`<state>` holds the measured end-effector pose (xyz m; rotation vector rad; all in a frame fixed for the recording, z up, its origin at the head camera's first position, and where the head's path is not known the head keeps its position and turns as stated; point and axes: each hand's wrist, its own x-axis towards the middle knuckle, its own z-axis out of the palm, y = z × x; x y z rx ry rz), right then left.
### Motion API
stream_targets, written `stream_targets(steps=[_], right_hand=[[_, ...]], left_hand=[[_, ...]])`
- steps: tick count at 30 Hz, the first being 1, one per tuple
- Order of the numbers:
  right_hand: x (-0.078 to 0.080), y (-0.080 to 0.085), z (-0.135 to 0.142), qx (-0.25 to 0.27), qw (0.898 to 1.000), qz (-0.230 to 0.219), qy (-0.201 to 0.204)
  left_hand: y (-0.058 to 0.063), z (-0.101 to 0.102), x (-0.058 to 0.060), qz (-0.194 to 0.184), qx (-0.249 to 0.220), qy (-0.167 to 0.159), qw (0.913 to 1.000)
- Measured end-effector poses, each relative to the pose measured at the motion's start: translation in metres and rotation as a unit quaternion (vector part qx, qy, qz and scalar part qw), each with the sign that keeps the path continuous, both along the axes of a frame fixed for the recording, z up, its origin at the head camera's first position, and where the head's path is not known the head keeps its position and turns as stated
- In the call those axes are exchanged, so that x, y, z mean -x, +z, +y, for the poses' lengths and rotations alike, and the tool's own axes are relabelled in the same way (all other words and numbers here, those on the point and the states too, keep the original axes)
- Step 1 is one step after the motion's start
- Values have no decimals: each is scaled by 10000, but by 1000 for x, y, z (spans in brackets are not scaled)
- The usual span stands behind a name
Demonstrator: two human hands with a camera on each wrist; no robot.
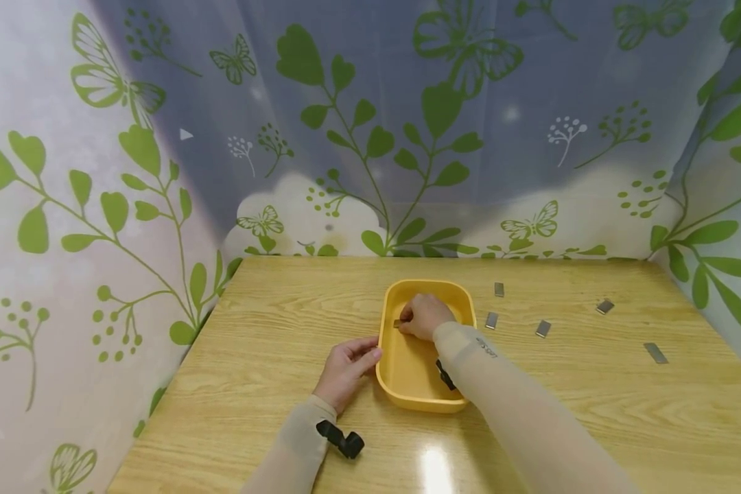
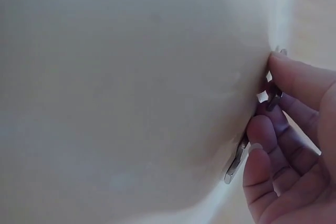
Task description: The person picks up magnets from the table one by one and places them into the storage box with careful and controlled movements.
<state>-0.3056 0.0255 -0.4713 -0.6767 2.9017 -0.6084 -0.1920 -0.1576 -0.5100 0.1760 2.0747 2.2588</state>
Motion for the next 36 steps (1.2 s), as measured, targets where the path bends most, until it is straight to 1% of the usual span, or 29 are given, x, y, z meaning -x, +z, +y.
stream_targets(steps=[5,7,10,11,14,17,25,36], right_hand=[[0,0,0,-15,10000,0,-72],[1,0,0,-11,10000,-1,-80],[1,0,1,-27,10000,37,-76],[1,0,1,-25,10000,60,-63],[1,-1,1,-21,9999,118,-31],[1,-1,1,18,9998,176,7],[2,1,0,49,9995,312,98],[-1,-1,-1,193,9997,167,-42]], left_hand=[[0,0,2,-25,-58,-30,10000],[2,0,2,-62,-55,-71,9999],[13,1,-4,-88,-26,-123,9999],[13,1,-3,-98,-17,-130,9999],[11,2,-3,-67,3,-89,9999],[0,1,2,-46,5,-26,10000],[0,0,2,-9,10,39,10000],[0,1,0,-16,-4,-12,10000]])
